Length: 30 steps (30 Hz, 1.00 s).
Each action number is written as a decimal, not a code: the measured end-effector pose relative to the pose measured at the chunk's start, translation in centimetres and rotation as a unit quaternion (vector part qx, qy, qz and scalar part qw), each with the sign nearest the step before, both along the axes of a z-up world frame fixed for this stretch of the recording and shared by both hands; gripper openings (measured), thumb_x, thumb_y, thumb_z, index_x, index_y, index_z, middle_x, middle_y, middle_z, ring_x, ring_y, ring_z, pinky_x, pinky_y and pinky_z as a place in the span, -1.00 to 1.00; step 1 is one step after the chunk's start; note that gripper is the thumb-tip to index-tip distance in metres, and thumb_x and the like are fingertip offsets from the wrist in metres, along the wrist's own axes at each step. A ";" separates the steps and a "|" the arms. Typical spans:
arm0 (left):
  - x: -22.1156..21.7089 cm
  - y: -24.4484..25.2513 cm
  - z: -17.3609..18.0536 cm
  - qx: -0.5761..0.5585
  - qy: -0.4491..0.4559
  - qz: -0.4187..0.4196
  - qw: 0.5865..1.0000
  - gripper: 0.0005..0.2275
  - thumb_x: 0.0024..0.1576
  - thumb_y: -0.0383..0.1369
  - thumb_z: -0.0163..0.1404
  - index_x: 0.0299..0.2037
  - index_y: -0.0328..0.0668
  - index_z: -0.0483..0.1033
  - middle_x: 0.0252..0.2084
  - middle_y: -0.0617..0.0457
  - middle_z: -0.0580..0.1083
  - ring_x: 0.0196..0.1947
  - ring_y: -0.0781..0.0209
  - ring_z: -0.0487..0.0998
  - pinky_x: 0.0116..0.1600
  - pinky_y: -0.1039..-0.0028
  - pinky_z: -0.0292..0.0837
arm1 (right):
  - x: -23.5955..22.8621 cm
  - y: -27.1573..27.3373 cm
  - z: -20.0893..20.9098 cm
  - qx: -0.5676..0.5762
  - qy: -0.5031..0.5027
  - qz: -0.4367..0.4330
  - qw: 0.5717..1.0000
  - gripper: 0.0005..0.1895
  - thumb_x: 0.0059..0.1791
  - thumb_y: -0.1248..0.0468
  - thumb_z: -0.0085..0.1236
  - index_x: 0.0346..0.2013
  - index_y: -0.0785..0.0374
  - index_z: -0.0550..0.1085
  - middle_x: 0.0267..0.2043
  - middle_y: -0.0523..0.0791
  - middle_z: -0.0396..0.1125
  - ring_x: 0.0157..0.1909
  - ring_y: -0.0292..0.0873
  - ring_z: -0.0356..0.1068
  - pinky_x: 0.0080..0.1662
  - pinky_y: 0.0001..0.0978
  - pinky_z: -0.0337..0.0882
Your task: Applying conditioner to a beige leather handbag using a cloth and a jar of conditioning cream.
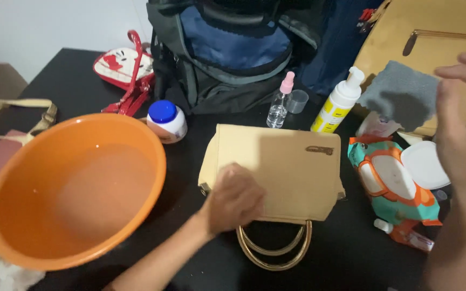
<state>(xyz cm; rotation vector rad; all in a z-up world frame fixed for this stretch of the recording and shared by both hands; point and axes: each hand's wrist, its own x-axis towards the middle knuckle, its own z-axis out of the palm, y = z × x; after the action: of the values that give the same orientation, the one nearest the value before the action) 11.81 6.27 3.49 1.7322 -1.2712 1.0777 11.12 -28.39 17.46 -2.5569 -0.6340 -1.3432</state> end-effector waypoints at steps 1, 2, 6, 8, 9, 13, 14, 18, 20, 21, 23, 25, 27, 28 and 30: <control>1.5 0.3 -0.3 -0.002 0.003 0.004 1.000 -0.85 0.29 -0.43 -0.07 -0.33 -0.27 0.44 -0.40 0.03 0.33 -0.37 0.07 0.36 -0.05 0.20 0.34 | -0.2 1.0 0.4 -0.002 0.003 0.004 1.000 -0.89 0.51 0.70 0.04 0.28 0.78 0.53 0.39 0.39 0.30 0.44 0.36 0.30 0.41 0.09 0.27; 3.0 0.7 -0.7 0.114 0.086 0.181 0.973 -0.83 0.16 -0.42 -0.12 -0.50 0.00 0.35 -0.52 0.16 0.36 -0.48 0.21 0.38 -0.29 0.19 0.17 | -0.5 1.9 0.8 0.007 0.026 0.037 0.999 -0.87 0.43 0.71 0.04 0.23 0.75 0.53 0.33 0.38 0.31 0.41 0.35 0.30 0.45 0.11 0.27; 3.5 3.0 4.4 -0.067 0.146 0.328 0.931 -0.76 0.14 -0.47 -0.04 0.02 -0.27 0.39 0.26 -0.28 0.33 0.28 -0.26 0.28 0.43 -0.05 0.04 | -1.7 5.4 3.0 0.015 0.279 0.024 0.960 -0.45 -0.09 0.43 0.30 0.21 0.17 0.51 0.19 0.01 0.38 0.17 -0.02 0.40 0.08 -0.19 0.34; 5.6 3.6 4.4 -0.044 0.177 0.415 0.891 -0.66 0.12 -0.45 -0.02 0.13 -0.20 0.35 0.37 -0.29 0.18 0.37 -0.35 0.15 0.42 -0.12 0.02 | -0.1 6.4 1.7 -0.003 0.417 -0.028 0.909 -0.41 -0.10 0.13 0.20 0.26 -0.07 0.46 0.27 -0.18 0.37 0.25 -0.12 0.36 0.16 -0.19 0.30; 6.6 3.8 4.3 -0.021 0.207 0.493 0.845 -0.56 0.10 -0.42 0.00 0.23 -0.14 0.31 0.49 -0.31 0.04 0.46 -0.44 0.02 0.41 -0.18 0.01 | 0.5 7.0 1.0 -0.020 0.545 -0.087 0.834 -0.34 -0.12 -0.18 0.11 0.30 -0.32 0.41 0.35 -0.37 0.36 0.33 -0.22 0.33 0.25 -0.19 0.27; 11.6 4.7 1.2 0.027 0.309 0.551 0.775 -0.38 0.12 -0.38 0.11 0.41 -0.09 0.13 0.52 -0.39 -0.26 0.50 -0.56 -0.25 0.41 -0.45 -0.26 | 3.3 8.2 -4.8 -0.033 0.554 0.046 0.830 -0.12 -0.11 -0.10 0.28 0.46 -0.11 0.19 0.59 -0.20 -0.05 0.57 -0.16 -0.07 0.40 -0.16 -0.04; 12.4 5.0 -0.1 0.017 0.313 0.552 0.773 -0.35 0.07 -0.45 0.05 0.43 -0.17 0.11 0.50 -0.45 -0.35 0.47 -0.67 -0.30 0.40 -0.48 -0.23 | 3.8 8.8 -6.2 -0.142 0.503 0.001 0.852 0.15 -0.23 -0.31 0.32 0.51 -0.19 -0.05 0.62 -0.14 -0.24 0.58 0.04 -0.23 0.32 0.07 -0.02; 13.9 6.4 -3.8 -0.048 0.285 0.534 0.795 -0.36 0.00 -0.62 0.12 0.35 -0.25 0.20 0.51 -0.45 -0.37 0.40 -0.96 -0.16 0.46 -0.40 -0.27 | 4.1 10.1 -7.1 -0.237 0.476 -0.081 0.843 0.55 -0.42 -0.47 0.49 0.56 -0.33 -0.34 0.65 -0.07 -0.54 0.58 0.39 -0.61 0.35 0.45 -0.40; 15.5 6.9 -5.1 -0.050 0.281 0.578 0.765 -0.31 0.00 -0.54 0.22 0.36 -0.11 0.17 0.49 -0.40 -0.20 0.38 -0.72 0.01 0.40 -0.36 -0.08 | 4.1 9.6 -6.8 -0.225 0.475 -0.094 0.846 0.52 -0.42 -0.50 0.45 0.57 -0.32 -0.28 0.61 -0.06 -0.32 0.56 0.37 -0.39 0.38 0.47 -0.33; 16.2 7.6 -5.6 -0.054 0.274 0.627 0.728 -0.26 0.00 -0.46 0.32 0.37 0.02 0.14 0.47 -0.35 -0.04 0.36 -0.49 0.19 0.34 -0.33 0.11 | 4.3 9.6 -6.7 -0.214 0.470 -0.100 0.850 0.49 -0.42 -0.52 0.42 0.59 -0.31 -0.22 0.57 -0.06 -0.09 0.55 0.35 -0.17 0.40 0.48 -0.27; 15.6 7.2 -5.2 -0.067 0.276 0.622 0.730 -0.30 0.03 -0.46 0.32 0.34 0.02 0.17 0.44 -0.34 0.01 0.34 -0.46 0.21 0.33 -0.33 0.14 | 4.5 9.7 -6.4 -0.194 0.478 -0.109 0.850 0.43 -0.42 -0.46 0.47 0.56 -0.28 -0.09 0.51 -0.09 0.02 0.52 0.29 -0.05 0.40 0.42 -0.16; 14.8 6.9 -4.4 -0.080 0.282 0.614 0.733 -0.34 0.05 -0.46 0.32 0.31 0.02 0.19 0.41 -0.33 0.05 0.33 -0.43 0.23 0.31 -0.32 0.18 | 4.7 9.6 -6.5 -0.173 0.488 -0.120 0.847 0.36 -0.42 -0.40 0.53 0.53 -0.24 0.03 0.46 -0.11 0.13 0.49 0.23 0.07 0.41 0.36 -0.05; 13.7 6.6 -3.2 -0.089 0.285 0.599 0.743 -0.42 0.07 -0.37 0.34 0.21 0.06 0.24 0.28 -0.23 0.16 0.26 -0.34 0.29 0.27 -0.28 0.25 | 5.0 9.0 -7.2 -0.196 0.434 -0.121 0.871 0.36 -0.39 -0.40 0.46 0.57 -0.25 -0.01 0.39 -0.11 0.19 0.41 0.17 0.18 0.37 0.27 0.07; 13.3 6.3 -3.0 -0.089 0.286 0.597 0.744 -0.42 0.07 -0.37 0.34 0.21 0.06 0.24 0.28 -0.23 0.16 0.26 -0.34 0.29 0.27 -0.28 0.25 | 5.5 7.9 -8.5 -0.196 0.435 -0.123 0.870 0.36 -0.39 -0.40 0.46 0.57 -0.25 -0.01 0.39 -0.11 0.19 0.41 0.17 0.18 0.37 0.27 0.07; 12.8 6.0 -2.3 -0.109 0.304 0.569 0.756 -0.44 0.11 -0.42 0.31 0.21 0.05 0.21 0.25 -0.26 0.19 0.24 -0.36 0.33 0.26 -0.27 0.29 | 6.7 5.9 -10.8 -0.185 0.227 -0.110 0.950 0.24 -0.41 -0.60 0.24 0.44 -0.17 0.29 0.15 -0.14 0.31 0.17 0.09 0.37 0.14 0.10 0.37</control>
<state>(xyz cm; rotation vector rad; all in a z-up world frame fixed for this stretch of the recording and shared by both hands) 24.60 12.27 1.18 2.3768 0.4468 1.0060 17.87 -22.44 6.70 -3.1672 -0.5625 -0.6768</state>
